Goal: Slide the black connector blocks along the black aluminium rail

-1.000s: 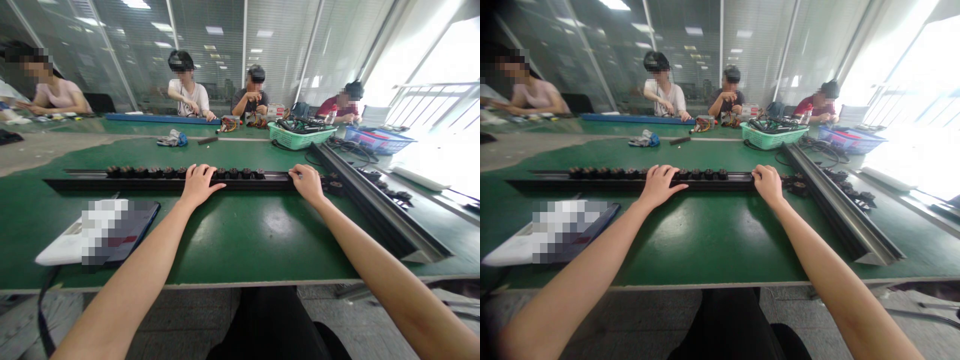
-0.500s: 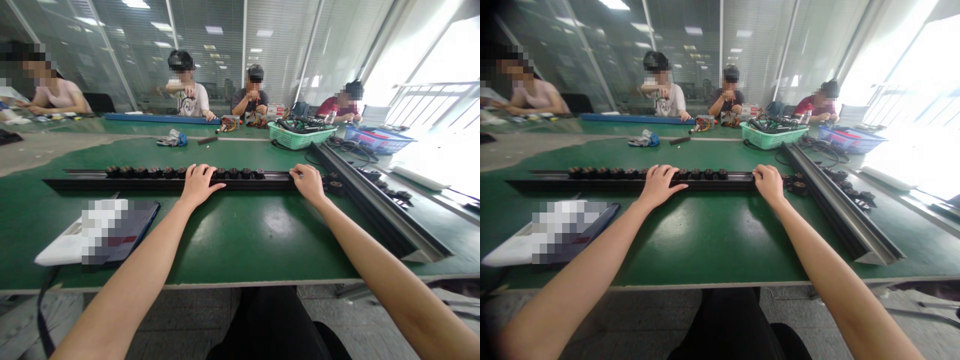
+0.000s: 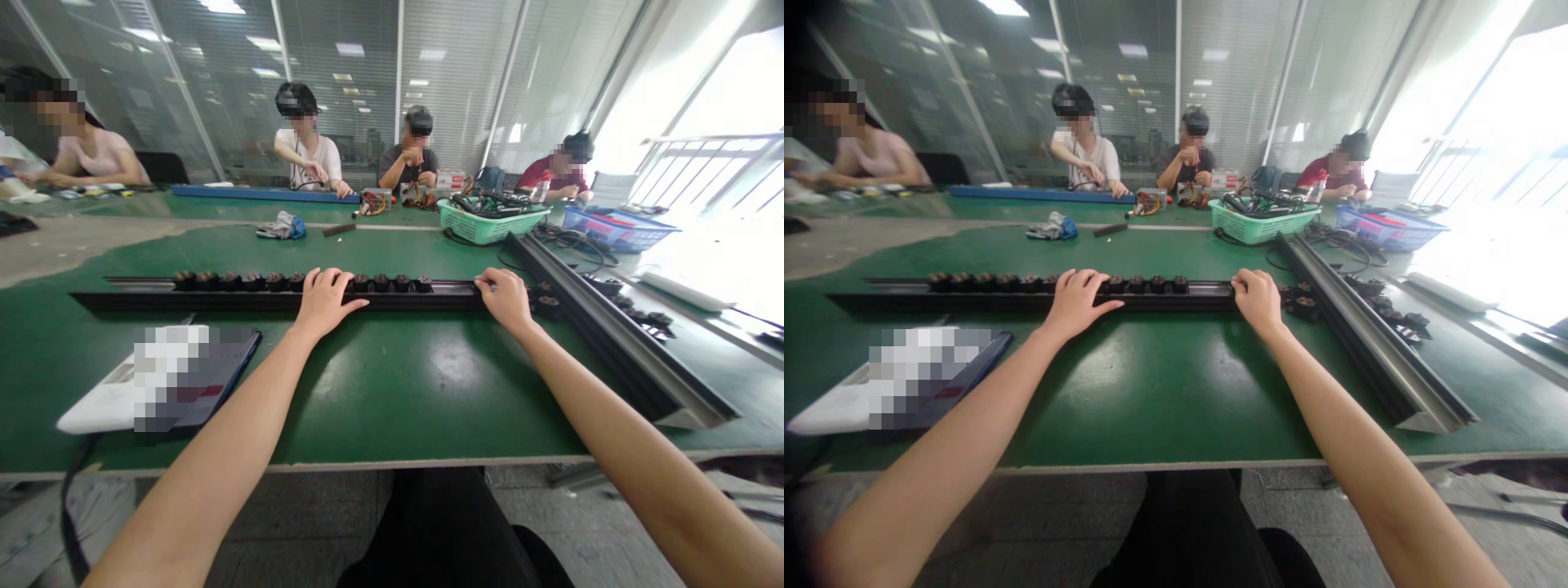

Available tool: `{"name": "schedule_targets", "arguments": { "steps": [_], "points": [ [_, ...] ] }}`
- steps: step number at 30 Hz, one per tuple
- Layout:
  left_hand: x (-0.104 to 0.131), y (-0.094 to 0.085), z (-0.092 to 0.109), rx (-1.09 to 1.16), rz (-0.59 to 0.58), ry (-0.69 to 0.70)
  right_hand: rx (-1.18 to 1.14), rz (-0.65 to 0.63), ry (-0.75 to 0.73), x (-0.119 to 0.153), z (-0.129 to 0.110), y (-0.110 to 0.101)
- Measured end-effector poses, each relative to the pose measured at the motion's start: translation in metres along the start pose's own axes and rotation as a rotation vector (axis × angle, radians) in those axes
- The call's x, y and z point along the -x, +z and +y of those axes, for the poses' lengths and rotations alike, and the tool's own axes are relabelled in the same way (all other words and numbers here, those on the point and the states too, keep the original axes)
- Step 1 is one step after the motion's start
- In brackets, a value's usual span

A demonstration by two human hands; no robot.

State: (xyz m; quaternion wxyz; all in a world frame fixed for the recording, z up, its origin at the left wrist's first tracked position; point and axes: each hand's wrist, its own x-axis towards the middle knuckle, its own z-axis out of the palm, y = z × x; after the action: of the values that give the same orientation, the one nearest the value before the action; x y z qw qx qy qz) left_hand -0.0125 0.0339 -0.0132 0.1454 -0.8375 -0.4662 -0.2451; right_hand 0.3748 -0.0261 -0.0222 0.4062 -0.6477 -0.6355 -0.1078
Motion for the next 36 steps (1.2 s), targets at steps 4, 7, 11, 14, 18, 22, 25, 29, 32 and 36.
{"name": "schedule_targets", "arguments": {
  "steps": [4, 7, 11, 14, 18, 22, 25, 29, 32, 36],
  "points": [
    [0.0, 0.0, 0.0, -0.008, 0.001, 0.004, 0.004, -0.005, -0.004, 0.0, 0.001, 0.001],
    [0.0, 0.0, 0.0, -0.008, 0.003, 0.004, 0.006, -0.01, -0.017, 0.0, 0.002, 0.001],
    [0.0, -0.001, -0.001, -0.009, 0.005, 0.005, 0.001, -0.018, -0.052, 0.003, 0.002, -0.001],
    [0.001, -0.001, -0.001, -0.009, 0.007, 0.009, -0.004, -0.032, -0.062, 0.004, 0.0, -0.003],
    [0.001, -0.002, 0.0, -0.001, 0.004, 0.009, -0.002, -0.031, -0.041, 0.006, -0.002, -0.004],
    [0.001, -0.003, 0.001, 0.01, -0.002, -0.001, 0.013, -0.011, -0.023, 0.006, 0.0, -0.004],
    [0.0, -0.002, 0.001, 0.009, -0.006, -0.002, 0.019, -0.001, -0.016, 0.005, 0.005, -0.003],
    [0.0, 0.0, -0.001, -0.001, -0.006, 0.004, 0.02, 0.001, -0.023, 0.005, 0.01, -0.001],
    [0.0, 0.001, -0.002, -0.013, 0.001, 0.01, 0.014, 0.002, -0.027, 0.004, 0.011, -0.001],
    [0.0, 0.001, -0.002, -0.009, 0.004, 0.008, -0.001, -0.008, -0.041, 0.004, 0.011, -0.001]
  ]
}}
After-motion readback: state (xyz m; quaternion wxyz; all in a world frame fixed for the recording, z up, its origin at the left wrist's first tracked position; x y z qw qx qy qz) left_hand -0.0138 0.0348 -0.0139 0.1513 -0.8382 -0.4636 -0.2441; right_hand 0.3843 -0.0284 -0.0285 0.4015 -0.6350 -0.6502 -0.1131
